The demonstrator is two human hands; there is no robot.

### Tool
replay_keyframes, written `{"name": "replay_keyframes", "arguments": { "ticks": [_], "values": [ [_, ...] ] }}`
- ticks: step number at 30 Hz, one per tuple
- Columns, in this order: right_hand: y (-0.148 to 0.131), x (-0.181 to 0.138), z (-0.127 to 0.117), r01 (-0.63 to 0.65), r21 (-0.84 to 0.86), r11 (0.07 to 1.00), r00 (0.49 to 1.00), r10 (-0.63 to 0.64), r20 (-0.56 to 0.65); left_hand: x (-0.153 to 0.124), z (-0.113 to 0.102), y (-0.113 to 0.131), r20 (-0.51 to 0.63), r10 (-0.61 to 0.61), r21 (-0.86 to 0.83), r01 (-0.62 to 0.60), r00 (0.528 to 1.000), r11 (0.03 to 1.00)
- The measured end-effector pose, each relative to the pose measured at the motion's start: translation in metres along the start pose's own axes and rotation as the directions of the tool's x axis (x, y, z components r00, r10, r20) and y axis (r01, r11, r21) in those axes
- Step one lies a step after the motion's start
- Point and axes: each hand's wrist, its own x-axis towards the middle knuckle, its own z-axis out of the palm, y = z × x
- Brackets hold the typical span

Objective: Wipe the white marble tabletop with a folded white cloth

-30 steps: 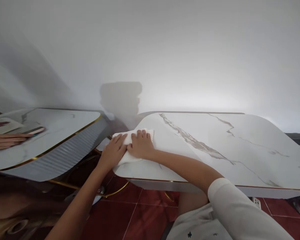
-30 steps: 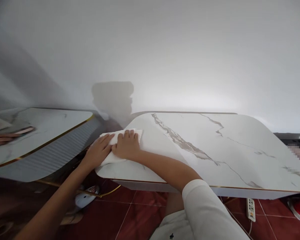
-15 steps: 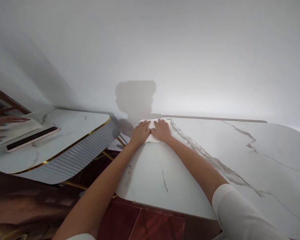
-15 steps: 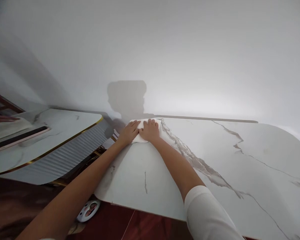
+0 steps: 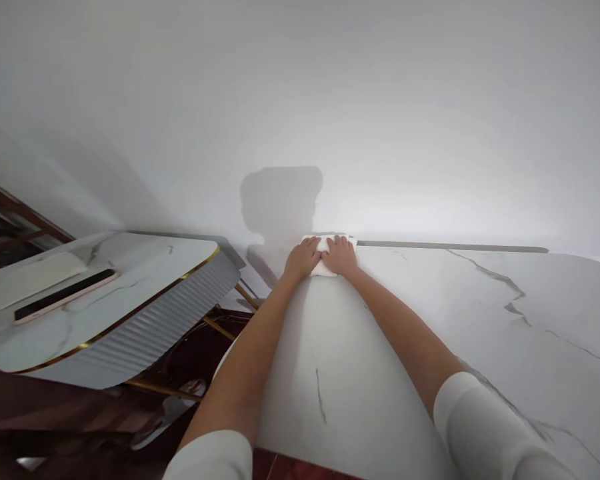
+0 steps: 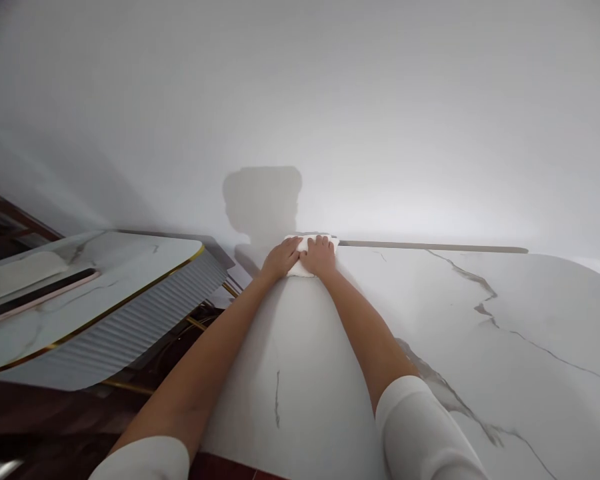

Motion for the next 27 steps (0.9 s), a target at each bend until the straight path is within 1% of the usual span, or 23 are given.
{"name": "replay_keyframes", "arguments": {
  "ticks": [4, 7, 9, 11, 15, 19, 23, 27],
  "values": [
    [0.020, -0.011, -0.016, -0.054, -0.008, 0.999, 0.998, 0.054, 0.018, 0.008, 0.003, 0.026, -0.015, 0.076, -0.030, -0.077, 0.997, 0.997],
    [0.032, -0.023, -0.030, -0.093, -0.034, 0.995, 0.996, 0.093, 0.013, 0.013, 0.005, 0.045, -0.012, 0.089, -0.067, -0.089, 0.996, 0.994],
    [0.036, -0.031, -0.036, -0.109, -0.055, 0.992, 0.994, 0.110, 0.014, 0.013, 0.006, 0.053, -0.013, 0.110, -0.090, -0.111, 0.994, 0.990],
    [0.034, -0.038, -0.040, -0.126, -0.073, 0.989, 0.992, 0.127, 0.016, 0.011, 0.006, 0.055, -0.020, 0.158, -0.110, -0.160, 0.987, 0.981],
    [0.021, -0.052, -0.040, -0.155, -0.111, 0.982, 0.988, 0.156, 0.000, 0.002, 0.004, 0.048, -0.033, 0.248, -0.136, -0.251, 0.968, 0.958],
    [0.003, -0.070, -0.037, -0.155, -0.128, 0.980, 0.988, 0.151, -0.038, -0.017, -0.002, 0.041, -0.047, 0.309, -0.133, -0.313, 0.950, 0.941],
    [-0.019, -0.096, -0.038, -0.152, -0.128, 0.980, 0.987, 0.144, -0.065, -0.048, -0.014, 0.037, -0.034, 0.333, -0.136, -0.334, 0.942, 0.933],
    [-0.044, -0.128, -0.042, -0.162, -0.108, 0.981, 0.986, 0.157, -0.056, -0.087, -0.028, 0.035, -0.067, 0.371, -0.158, -0.377, 0.926, 0.913]
  ]
}}
